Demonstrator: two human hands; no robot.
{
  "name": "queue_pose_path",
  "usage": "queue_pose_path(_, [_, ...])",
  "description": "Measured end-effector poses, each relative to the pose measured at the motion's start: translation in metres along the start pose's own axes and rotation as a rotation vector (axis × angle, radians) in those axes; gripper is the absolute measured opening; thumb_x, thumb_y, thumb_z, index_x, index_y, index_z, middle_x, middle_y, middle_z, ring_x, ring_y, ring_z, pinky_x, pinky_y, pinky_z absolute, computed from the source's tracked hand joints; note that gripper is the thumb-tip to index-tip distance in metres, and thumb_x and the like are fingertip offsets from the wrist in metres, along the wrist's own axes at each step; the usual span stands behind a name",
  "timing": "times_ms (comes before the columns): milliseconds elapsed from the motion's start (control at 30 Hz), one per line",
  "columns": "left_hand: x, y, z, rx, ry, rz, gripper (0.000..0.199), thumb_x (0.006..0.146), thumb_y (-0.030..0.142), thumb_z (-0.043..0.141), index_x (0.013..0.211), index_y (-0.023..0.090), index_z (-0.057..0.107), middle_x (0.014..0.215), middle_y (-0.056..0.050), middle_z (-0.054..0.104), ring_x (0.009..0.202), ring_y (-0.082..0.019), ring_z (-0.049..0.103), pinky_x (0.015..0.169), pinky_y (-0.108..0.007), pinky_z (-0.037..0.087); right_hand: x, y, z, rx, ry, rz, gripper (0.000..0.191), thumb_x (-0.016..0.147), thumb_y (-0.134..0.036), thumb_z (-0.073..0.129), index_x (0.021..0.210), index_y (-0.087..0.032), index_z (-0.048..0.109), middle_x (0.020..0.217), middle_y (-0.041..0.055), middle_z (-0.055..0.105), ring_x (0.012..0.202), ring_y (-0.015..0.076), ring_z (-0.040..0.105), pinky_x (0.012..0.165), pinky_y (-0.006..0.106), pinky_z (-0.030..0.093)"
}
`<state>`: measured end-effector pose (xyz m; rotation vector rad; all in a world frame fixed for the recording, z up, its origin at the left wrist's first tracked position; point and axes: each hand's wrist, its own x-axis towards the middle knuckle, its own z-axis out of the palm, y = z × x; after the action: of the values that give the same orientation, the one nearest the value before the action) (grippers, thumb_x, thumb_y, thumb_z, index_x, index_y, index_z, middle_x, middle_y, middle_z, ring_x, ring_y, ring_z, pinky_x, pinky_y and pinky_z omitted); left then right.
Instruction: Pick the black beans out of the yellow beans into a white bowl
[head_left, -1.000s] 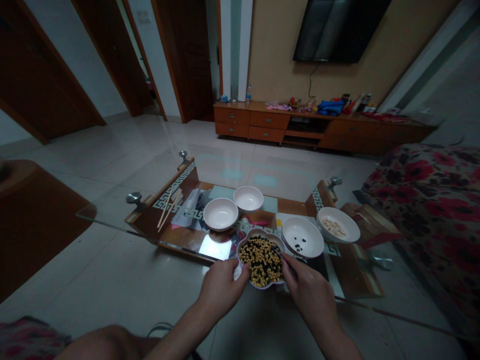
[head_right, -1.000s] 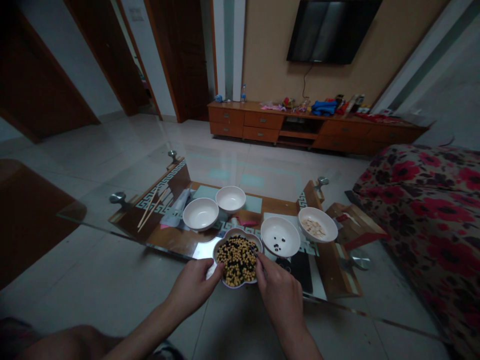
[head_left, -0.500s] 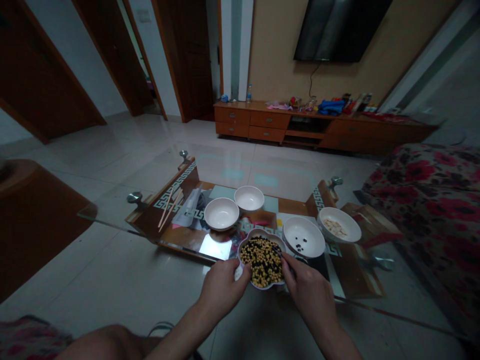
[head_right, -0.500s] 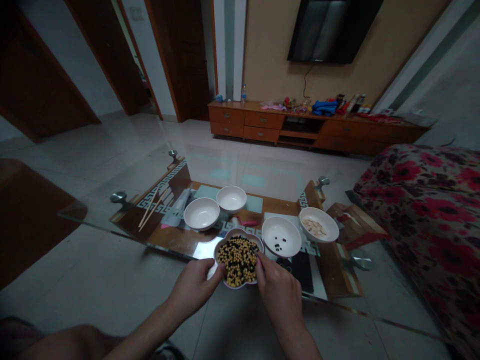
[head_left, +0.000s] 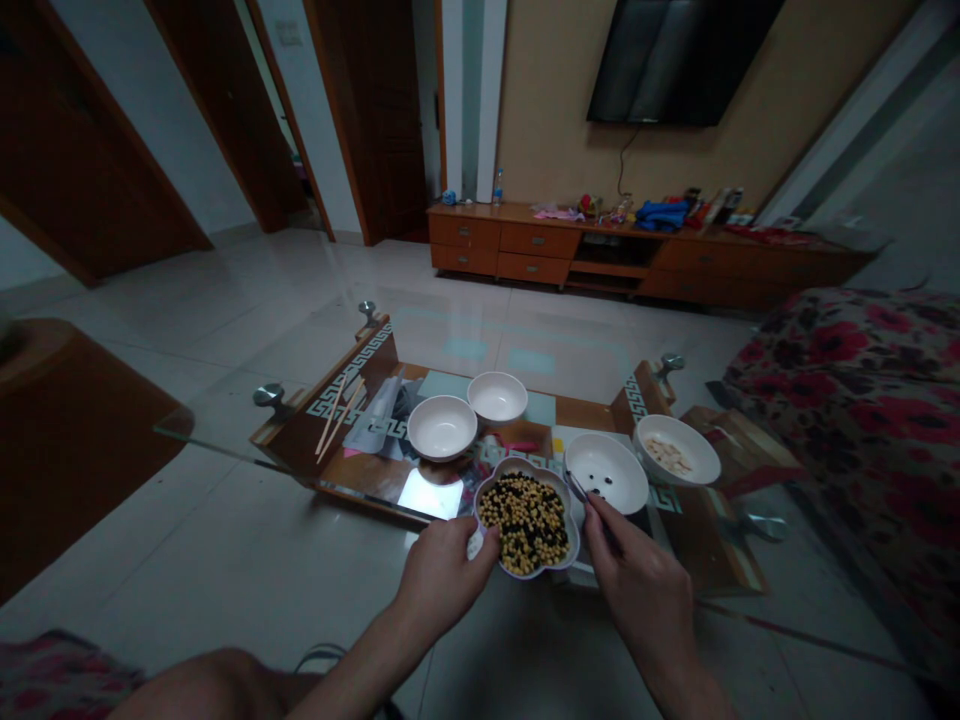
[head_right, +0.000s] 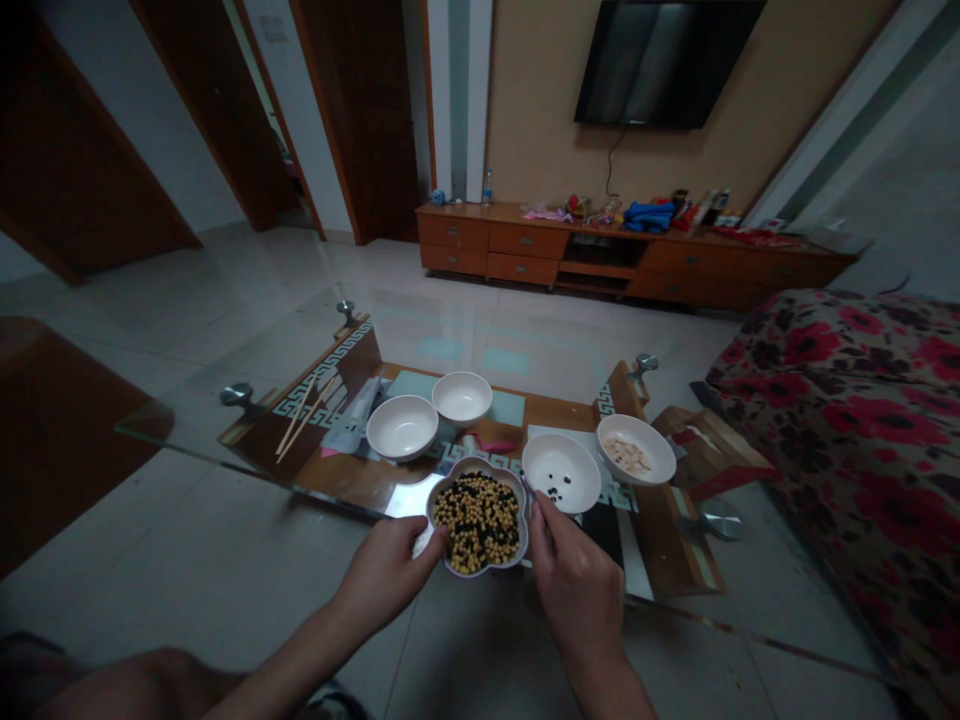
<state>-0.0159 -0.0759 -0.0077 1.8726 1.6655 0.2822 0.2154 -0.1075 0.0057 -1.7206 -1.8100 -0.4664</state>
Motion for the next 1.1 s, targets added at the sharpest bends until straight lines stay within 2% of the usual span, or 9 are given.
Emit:
queue_pose_path(133, [0.000,-0.001,0.000,-0.011,-0.005,0.005,0.047,0.100,0.050,0.047,0.077,0.018,0.072,0.074,-0.007,0.072,0.072,-0.021,0.064,0.060,-0.030,0.024,0.001,0.005,-0.003,-0.147,0.009,0.126,0.047,0.106,-0.041,0.042,0.112,-0.016,0.081,0.087,0.0115,0.080,0.059,0.0170,0.072,0.052,0.024,0.045])
queue_pose_path(333, [0.000,0.000,0.000,-0.012,-0.001,0.000,0.048,0.100,0.051,0.046,0.075,0.018,0.070,0.073,-0.007,0.072,0.071,-0.021,0.064,0.059,-0.030,0.023,0.001,0.004,-0.005,-0.165,-0.010,0.204,0.048,0.106,-0.043,0.040,0.114,-0.017,0.079,0.082,0.0102,0.080,0.054,0.0176,0.068,0.048,0.026,0.037])
queue_pose_path(500, [-0.001,0.001,-0.001,-0.019,0.001,0.000,0.048,0.100,0.051,0.047,0.076,0.018,0.071,0.072,-0.007,0.071,0.069,-0.020,0.062,0.059,-0.030,0.022,0.004,0.001,-0.004,-0.071,-0.015,0.185,0.054,0.106,-0.049,0.036,0.108,-0.017,0.080,0.077,0.0088,0.079,0.053,0.0172,0.069,0.048,0.026,0.038])
queue_pose_path(633, [0.000,0.001,-0.002,-0.006,-0.004,-0.002,0.048,0.100,0.051,0.047,0.077,0.017,0.072,0.072,-0.006,0.071,0.068,-0.019,0.062,0.059,-0.030,0.021,0.004,-0.002,-0.001,0.061,-0.073,0.205,0.056,0.105,-0.054,0.036,0.105,-0.018,0.078,0.073,0.0073,0.077,0.049,0.0163,0.067,0.048,0.025,0.040])
queue_pose_path(833, [0.000,0.002,-0.002,0.002,-0.015,-0.001,0.048,0.100,0.051,0.046,0.079,0.017,0.072,0.072,-0.006,0.071,0.068,-0.019,0.062,0.059,-0.030,0.022,-0.003,-0.012,0.010,0.228,-0.194,0.155,0.041,0.104,-0.046,0.041,0.107,-0.021,0.074,0.081,0.0052,0.079,0.059,0.0161,0.072,0.054,0.024,0.046])
queue_pose_path(967, [0.000,0.002,-0.001,0.010,-0.009,-0.007,0.047,0.100,0.051,0.047,0.080,0.017,0.073,0.073,-0.007,0.071,0.069,-0.020,0.062,0.059,-0.030,0.023,-0.009,-0.019,0.018,0.257,-0.254,0.103,0.039,0.104,-0.041,0.040,0.109,-0.021,0.073,0.088,0.0068,0.080,0.070,0.0174,0.075,0.059,0.024,0.051])
queue_pose_path(1100, [-0.001,0.003,-0.003,0.001,-0.011,-0.010,0.044,0.100,0.049,0.048,0.082,0.018,0.073,0.073,-0.007,0.071,0.069,-0.020,0.063,0.059,-0.030,0.023,-0.011,-0.020,0.022,0.230,-0.277,0.057,0.040,0.104,-0.038,0.039,0.111,-0.021,0.074,0.089,0.0076,0.080,0.070,0.0171,0.075,0.061,0.024,0.052])
